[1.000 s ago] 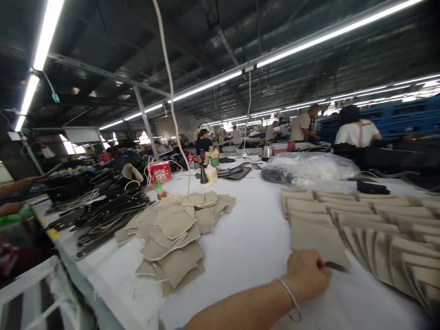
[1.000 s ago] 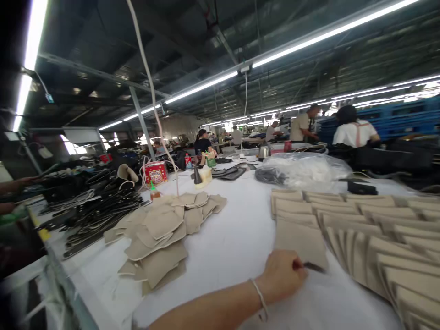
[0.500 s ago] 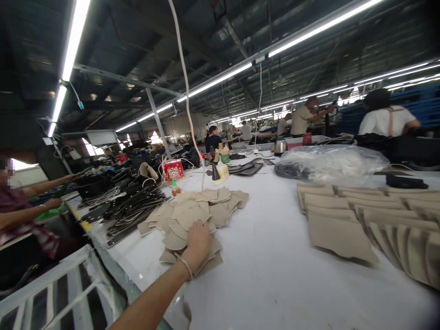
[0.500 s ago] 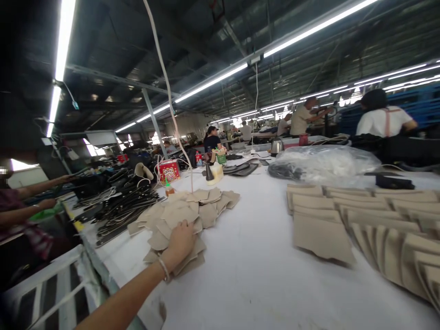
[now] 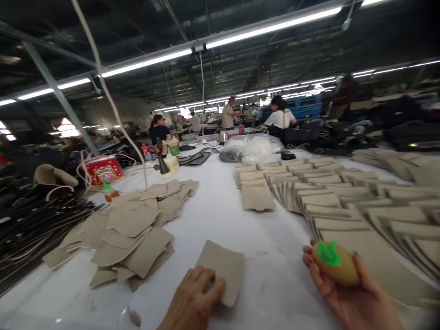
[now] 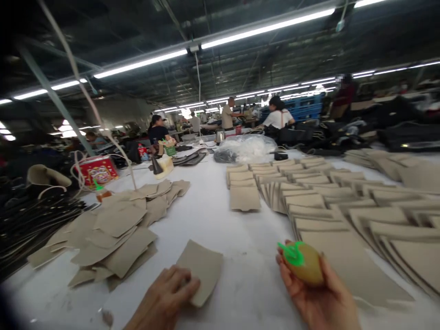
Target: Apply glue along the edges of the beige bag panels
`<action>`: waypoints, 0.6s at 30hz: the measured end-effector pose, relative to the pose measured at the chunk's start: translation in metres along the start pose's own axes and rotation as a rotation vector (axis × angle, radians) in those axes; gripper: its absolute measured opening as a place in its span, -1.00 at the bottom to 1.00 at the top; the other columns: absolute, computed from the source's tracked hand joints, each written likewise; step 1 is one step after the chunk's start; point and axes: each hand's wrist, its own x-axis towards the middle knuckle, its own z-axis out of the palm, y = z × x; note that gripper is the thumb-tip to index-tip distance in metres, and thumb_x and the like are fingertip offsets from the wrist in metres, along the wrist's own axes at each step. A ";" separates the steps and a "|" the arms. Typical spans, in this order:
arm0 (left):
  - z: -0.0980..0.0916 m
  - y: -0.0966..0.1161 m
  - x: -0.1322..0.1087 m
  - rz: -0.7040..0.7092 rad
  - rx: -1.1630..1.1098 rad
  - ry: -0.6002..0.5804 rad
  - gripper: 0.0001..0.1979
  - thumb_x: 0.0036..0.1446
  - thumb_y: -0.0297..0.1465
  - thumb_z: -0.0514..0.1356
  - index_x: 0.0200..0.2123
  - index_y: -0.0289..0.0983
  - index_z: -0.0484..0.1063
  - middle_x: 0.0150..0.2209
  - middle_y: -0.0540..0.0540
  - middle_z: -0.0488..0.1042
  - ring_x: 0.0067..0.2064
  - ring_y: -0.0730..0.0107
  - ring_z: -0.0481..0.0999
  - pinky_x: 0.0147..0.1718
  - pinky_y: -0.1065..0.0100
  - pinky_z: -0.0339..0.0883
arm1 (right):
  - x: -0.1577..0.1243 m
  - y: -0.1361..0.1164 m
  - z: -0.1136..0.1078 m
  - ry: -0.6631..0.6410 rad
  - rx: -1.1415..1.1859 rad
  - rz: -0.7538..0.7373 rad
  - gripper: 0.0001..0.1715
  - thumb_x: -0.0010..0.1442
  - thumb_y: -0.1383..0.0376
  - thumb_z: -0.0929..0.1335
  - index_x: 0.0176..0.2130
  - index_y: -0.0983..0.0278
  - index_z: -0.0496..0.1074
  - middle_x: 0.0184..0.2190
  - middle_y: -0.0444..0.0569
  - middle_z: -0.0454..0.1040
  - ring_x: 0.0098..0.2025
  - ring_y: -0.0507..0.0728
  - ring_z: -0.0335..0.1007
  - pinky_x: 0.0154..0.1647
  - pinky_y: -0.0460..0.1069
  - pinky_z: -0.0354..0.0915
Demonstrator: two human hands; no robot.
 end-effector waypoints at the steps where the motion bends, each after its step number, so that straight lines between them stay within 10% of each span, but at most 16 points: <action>1: 0.005 0.006 -0.004 0.024 -0.040 -0.003 -0.64 0.17 -0.54 0.04 0.02 -0.20 0.39 -0.09 -0.22 0.35 -0.16 0.08 0.36 -0.21 0.16 0.35 | -0.002 0.002 0.006 0.067 0.045 -0.019 -0.53 -0.01 0.30 0.49 -0.07 0.35 0.47 0.02 0.23 0.41 -0.09 0.32 0.45 -0.21 0.05 0.50; 7: -0.012 0.019 0.016 -0.315 -0.343 -0.315 -0.65 0.28 -0.26 0.07 0.08 -0.21 0.40 0.03 -0.20 0.32 0.03 0.14 0.34 0.02 0.21 0.31 | -0.008 0.010 0.025 0.044 0.120 -0.059 -0.62 0.05 0.30 0.50 -0.12 0.32 0.45 -0.09 0.10 0.48 -0.17 0.26 0.48 -0.29 0.04 0.51; 11: -0.005 0.032 0.051 -0.542 -0.170 -0.383 -0.29 0.16 -0.22 0.18 0.32 -0.27 0.07 0.17 -0.26 0.16 0.17 0.05 0.18 0.11 0.15 0.23 | -0.007 0.010 0.022 -0.002 0.105 -0.082 -0.54 -0.10 0.34 0.56 -0.17 0.38 0.49 -0.17 0.14 0.52 -0.24 0.29 0.50 -0.34 0.06 0.52; 18: -0.007 0.036 0.072 -0.336 -0.134 -0.589 -0.29 -0.08 -0.53 0.15 0.23 -0.26 0.23 0.24 -0.24 0.07 0.22 0.07 0.11 0.20 0.15 0.08 | -0.006 0.009 0.023 -0.028 0.125 -0.113 -0.56 -0.21 0.35 0.61 -0.28 0.40 0.54 -0.27 0.15 0.55 -0.33 0.30 0.51 -0.37 0.11 0.53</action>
